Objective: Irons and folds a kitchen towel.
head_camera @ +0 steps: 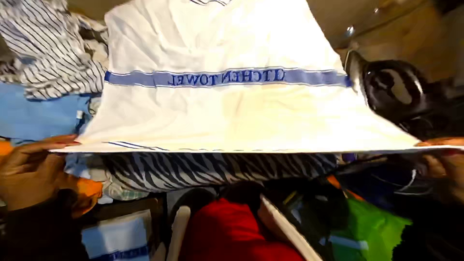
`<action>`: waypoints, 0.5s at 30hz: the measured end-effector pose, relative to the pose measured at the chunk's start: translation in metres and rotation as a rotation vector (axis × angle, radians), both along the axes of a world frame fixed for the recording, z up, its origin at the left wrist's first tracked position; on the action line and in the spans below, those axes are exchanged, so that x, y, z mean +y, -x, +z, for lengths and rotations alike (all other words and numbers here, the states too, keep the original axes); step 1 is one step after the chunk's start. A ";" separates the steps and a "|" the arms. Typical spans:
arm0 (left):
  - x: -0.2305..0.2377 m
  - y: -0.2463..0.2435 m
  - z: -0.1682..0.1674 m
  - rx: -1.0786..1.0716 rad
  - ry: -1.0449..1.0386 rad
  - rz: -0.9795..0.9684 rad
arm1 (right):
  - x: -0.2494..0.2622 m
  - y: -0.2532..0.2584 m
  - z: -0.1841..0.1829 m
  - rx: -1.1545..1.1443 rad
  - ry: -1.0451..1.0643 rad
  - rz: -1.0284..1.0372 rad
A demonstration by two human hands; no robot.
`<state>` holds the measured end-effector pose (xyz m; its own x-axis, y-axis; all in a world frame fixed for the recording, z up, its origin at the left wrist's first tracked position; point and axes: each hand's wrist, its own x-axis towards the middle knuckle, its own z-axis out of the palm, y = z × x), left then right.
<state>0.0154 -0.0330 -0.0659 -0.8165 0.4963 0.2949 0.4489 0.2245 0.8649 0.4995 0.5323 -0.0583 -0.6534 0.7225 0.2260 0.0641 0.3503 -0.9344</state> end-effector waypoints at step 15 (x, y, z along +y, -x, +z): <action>0.064 0.012 -0.046 -0.032 0.482 0.067 | -0.028 0.048 -0.050 -0.584 -0.278 -0.179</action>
